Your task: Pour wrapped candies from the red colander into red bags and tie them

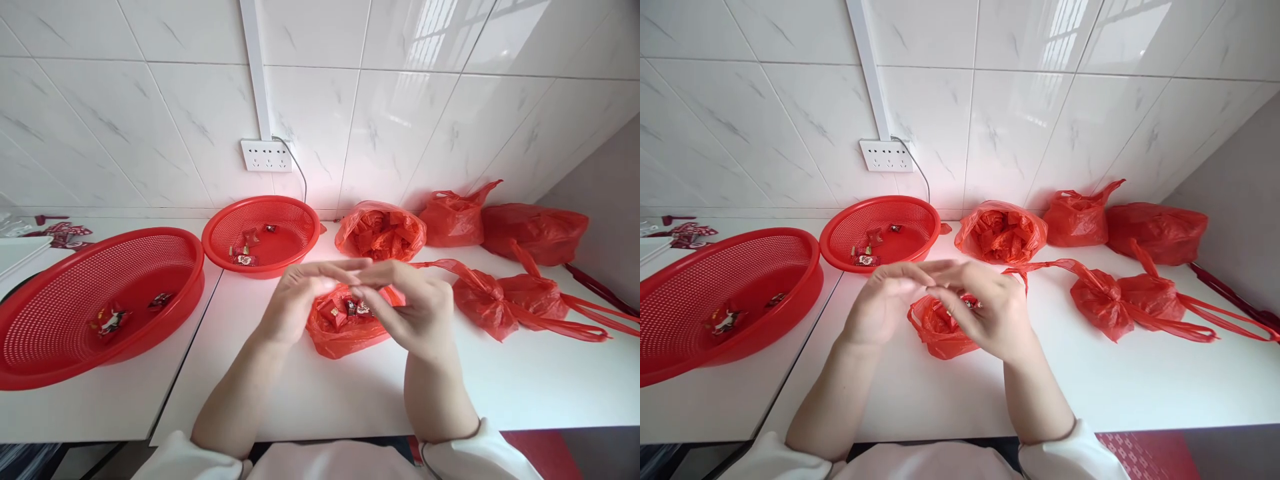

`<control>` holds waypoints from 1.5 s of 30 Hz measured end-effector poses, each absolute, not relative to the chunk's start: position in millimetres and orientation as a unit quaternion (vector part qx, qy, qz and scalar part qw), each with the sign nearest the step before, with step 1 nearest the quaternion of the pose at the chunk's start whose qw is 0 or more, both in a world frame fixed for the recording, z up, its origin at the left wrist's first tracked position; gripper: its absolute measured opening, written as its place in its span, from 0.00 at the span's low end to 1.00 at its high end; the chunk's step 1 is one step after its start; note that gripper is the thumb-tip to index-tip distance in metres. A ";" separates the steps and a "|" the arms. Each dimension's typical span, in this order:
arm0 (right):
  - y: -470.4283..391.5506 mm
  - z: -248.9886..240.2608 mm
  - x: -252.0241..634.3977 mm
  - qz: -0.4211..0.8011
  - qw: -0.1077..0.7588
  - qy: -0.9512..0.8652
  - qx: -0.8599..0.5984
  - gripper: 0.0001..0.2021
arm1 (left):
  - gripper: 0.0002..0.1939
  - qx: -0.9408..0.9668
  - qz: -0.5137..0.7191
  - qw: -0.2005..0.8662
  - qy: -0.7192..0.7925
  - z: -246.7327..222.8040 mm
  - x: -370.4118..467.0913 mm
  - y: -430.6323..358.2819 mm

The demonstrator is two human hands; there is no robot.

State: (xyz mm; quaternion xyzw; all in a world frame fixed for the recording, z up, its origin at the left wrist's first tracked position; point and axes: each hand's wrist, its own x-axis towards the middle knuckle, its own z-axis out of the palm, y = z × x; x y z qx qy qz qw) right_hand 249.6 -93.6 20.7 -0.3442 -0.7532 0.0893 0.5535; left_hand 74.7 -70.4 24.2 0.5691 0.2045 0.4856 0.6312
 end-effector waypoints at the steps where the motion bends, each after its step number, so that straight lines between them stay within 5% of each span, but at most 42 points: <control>1: -91.4 21.5 253.3 0.112 0.559 -0.737 -0.362 0.11 | 0.12 0.574 0.508 0.601 0.228 25.2 69.8 -65.3; 5: -80.7 23.2 285.7 0.156 0.519 -0.699 -0.467 0.14 | 0.17 0.637 0.519 0.456 0.343 23.0 48.5 -49.4; 8: -70.5 17.6 317.9 0.158 0.384 -0.709 -0.571 0.18 | 0.14 0.694 0.404 0.371 0.467 4.6 37.9 -48.9; 12: -43.1 -10.6 351.5 0.164 0.202 -0.676 -0.689 0.31 | 0.28 0.699 0.206 0.223 0.647 -40.3 30.7 -61.9; 16: -13.6 -36.2 365.9 0.180 0.108 -0.633 -0.745 0.27 | 0.24 0.687 0.095 0.230 0.683 -74.9 25.4 -76.6; 24: -37.2 0.7 333.1 0.460 0.533 -0.640 -0.307 0.16 | 0.17 0.588 0.358 0.444 0.574 -55.3 10.9 -72.6; 28: -40.6 7.9 315.9 0.522 0.570 -0.575 -0.268 0.25 | 0.15 0.537 0.458 0.439 0.556 -22.3 -1.1 -59.7; 34: -38.4 10.6 313.6 0.503 0.579 -0.563 -0.307 0.25 | 0.13 0.540 0.540 0.448 0.465 22.2 -2.9 -45.1; 38: -42.9 12.4 306.8 0.421 0.594 -0.596 -0.339 0.21 | 0.19 0.559 0.544 0.487 0.392 37.0 7.7 -43.5; 43: -56.2 14.6 283.9 0.076 0.606 -0.686 -0.397 0.04 | 0.30 0.631 0.374 0.561 0.383 31.9 31.5 -50.3; 45: -63.7 15.0 270.8 -0.004 0.556 -0.756 -0.344 0.07 | 0.32 0.680 0.337 0.521 0.391 27.0 43.9 -55.8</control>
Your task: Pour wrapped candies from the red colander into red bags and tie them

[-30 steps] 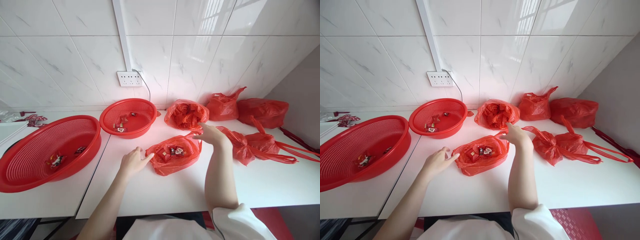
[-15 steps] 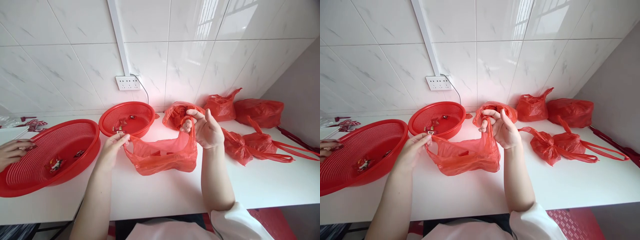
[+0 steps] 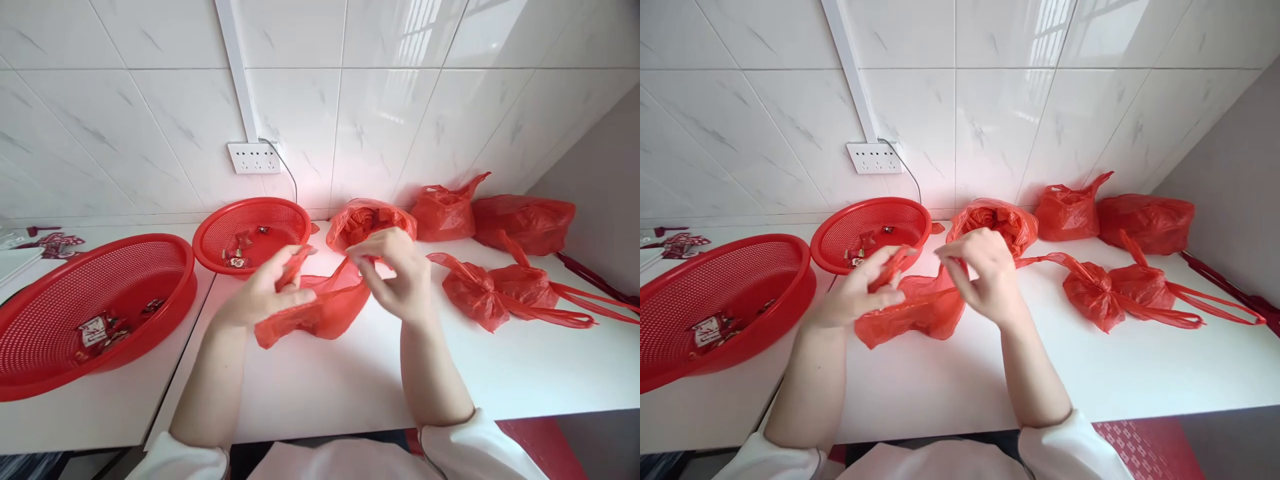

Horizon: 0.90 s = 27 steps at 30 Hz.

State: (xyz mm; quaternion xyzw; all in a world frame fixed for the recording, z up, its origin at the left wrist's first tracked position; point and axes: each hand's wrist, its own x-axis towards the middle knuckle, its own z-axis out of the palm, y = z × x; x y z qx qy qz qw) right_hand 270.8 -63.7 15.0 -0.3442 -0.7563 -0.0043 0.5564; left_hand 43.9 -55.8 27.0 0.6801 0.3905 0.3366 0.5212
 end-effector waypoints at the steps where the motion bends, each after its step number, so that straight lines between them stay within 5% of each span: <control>1: -67.6 14.9 263.5 -0.023 0.522 -0.794 -0.310 0.09 | 0.30 0.707 0.327 0.492 0.388 24.9 49.7 -58.8; 6: -79.7 12.7 232.8 -0.024 0.420 -0.884 -0.203 0.16 | 0.05 0.772 0.280 0.442 0.362 17.8 63.0 -68.5; 15: -66.3 11.4 248.4 0.144 0.485 -0.808 -0.301 0.17 | 0.23 0.585 0.380 0.624 0.353 11.9 56.8 -57.5; 21: -61.1 8.2 248.0 0.230 0.472 -0.799 -0.292 0.10 | 0.20 0.521 0.395 0.675 0.341 11.9 57.1 -58.1; 27: -51.2 3.6 249.0 0.245 0.522 -0.747 -0.331 0.03 | 0.35 0.390 0.283 0.838 0.255 19.4 45.3 -51.8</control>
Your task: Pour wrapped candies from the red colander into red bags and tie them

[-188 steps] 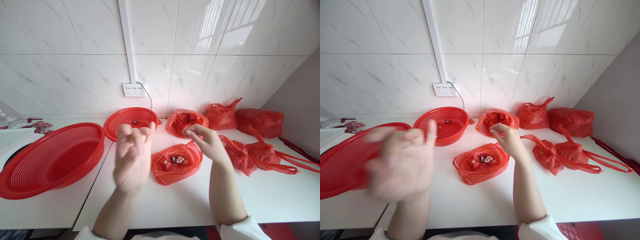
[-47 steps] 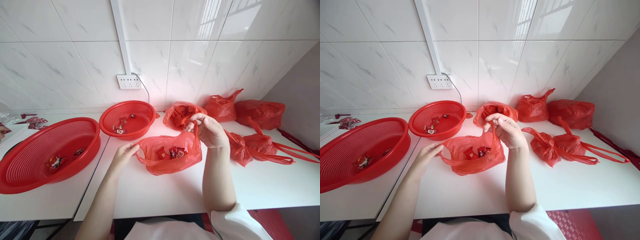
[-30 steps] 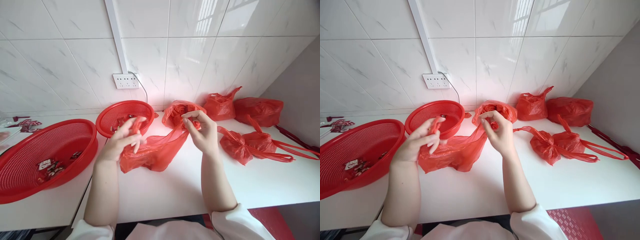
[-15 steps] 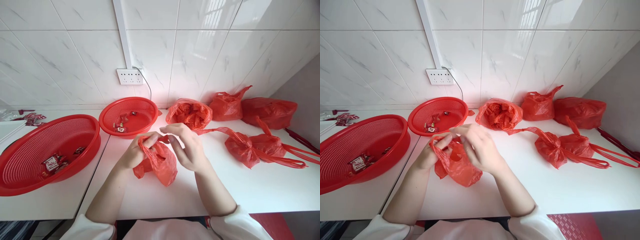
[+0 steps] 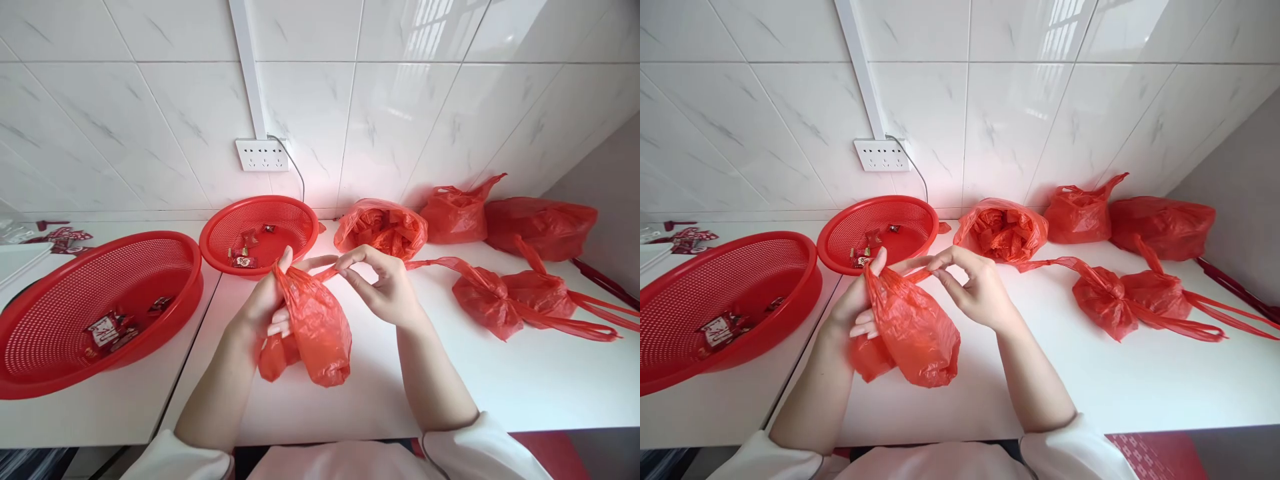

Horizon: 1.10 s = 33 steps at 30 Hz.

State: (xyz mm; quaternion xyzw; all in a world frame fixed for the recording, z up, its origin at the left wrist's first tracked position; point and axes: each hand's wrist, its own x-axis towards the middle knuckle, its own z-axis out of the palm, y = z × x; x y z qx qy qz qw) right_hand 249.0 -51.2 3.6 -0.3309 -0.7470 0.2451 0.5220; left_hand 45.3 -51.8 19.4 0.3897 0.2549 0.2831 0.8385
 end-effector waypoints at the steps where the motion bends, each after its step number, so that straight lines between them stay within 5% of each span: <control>1: -48.8 3.0 250.2 0.244 0.530 -0.738 -0.339 0.03 | 0.36 0.372 0.264 0.857 0.238 20.7 43.6 -50.5; 9: -52.0 8.1 268.0 0.201 0.599 -0.726 -0.272 0.07 | 0.33 0.309 0.298 0.870 0.244 14.2 38.4 -32.9; 15: -60.5 20.7 280.9 0.308 0.298 -0.878 -0.212 0.07 | 0.28 0.323 0.351 0.843 0.247 8.2 37.3 -25.7; 18: -50.3 15.8 274.8 0.358 0.321 -0.837 -0.261 0.05 | 0.38 0.463 0.293 0.794 0.262 8.6 38.7 -33.0; 22: -34.8 0.4 249.0 0.418 0.456 -0.716 -0.323 0.11 | 0.33 0.698 0.219 0.572 0.370 11.5 45.1 -48.6; 26: -29.2 -10.7 225.3 0.499 0.408 -0.707 -0.292 0.17 | 0.23 0.825 0.319 0.194 0.425 8.3 49.3 -51.9; 28: -27.7 -13.3 221.0 0.515 0.404 -0.696 -0.296 0.19 | 0.25 0.827 0.403 0.096 0.381 3.3 48.6 -46.8; 33: -21.2 -17.9 224.9 0.546 0.420 -0.669 -0.279 0.17 | 0.32 0.796 0.483 0.261 0.254 -9.0 47.0 -33.3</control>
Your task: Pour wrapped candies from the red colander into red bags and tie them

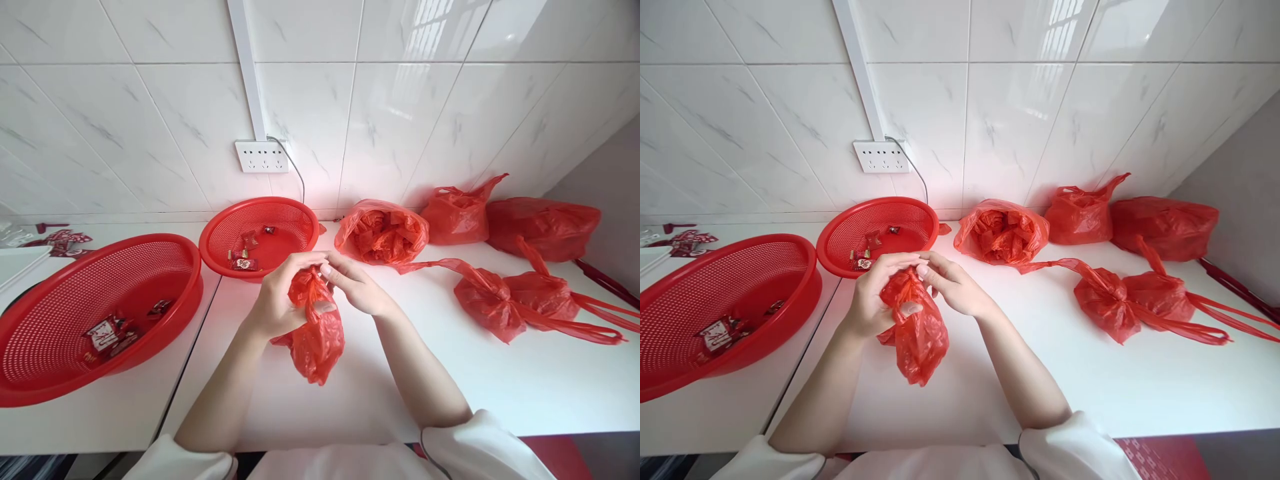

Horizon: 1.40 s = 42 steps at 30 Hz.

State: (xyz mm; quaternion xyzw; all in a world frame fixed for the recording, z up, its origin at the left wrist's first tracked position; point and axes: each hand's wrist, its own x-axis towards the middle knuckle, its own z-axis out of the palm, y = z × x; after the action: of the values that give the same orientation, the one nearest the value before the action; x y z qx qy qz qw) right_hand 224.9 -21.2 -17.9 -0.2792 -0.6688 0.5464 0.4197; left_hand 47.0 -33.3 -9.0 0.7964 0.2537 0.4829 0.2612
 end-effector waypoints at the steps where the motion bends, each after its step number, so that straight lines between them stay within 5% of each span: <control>1: -20.0 -18.7 226.0 0.548 0.427 -0.668 -0.268 0.15 | 0.34 0.784 0.484 0.311 0.233 -9.8 47.6 -32.7; 8: -17.2 -17.3 235.0 0.554 0.484 -0.624 -0.265 0.12 | 0.21 0.696 0.482 0.434 0.308 2.0 53.0 -42.6; 13: -13.6 -14.5 254.3 0.511 0.463 -0.648 -0.323 0.11 | 0.13 0.661 0.529 0.316 0.428 11.0 48.9 -40.5; 17: -13.2 -14.2 265.2 0.364 0.416 -0.704 -0.446 0.07 | 0.11 0.679 0.519 0.169 0.491 13.0 37.5 -33.1; 22: -17.7 -10.8 263.7 0.201 0.415 -0.715 -0.525 0.10 | 0.16 0.718 0.476 0.047 0.506 9.7 25.2 -26.0; 31: -15.6 -4.8 309.8 0.107 0.449 -0.590 -0.662 0.10 | 0.29 0.710 0.467 0.007 0.526 26.2 -6.7 -27.6; 42: -19.3 -9.6 325.4 0.128 0.286 -0.720 -0.619 0.14 | 0.26 0.747 0.217 0.284 0.561 13.4 -12.0 -23.4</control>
State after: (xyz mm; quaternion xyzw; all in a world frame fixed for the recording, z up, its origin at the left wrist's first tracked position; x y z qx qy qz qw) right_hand 325.4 -19.3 -9.6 -0.6191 -0.7203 0.1277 0.2857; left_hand -12.0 -23.4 13.4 0.7471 0.5606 0.2167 0.2840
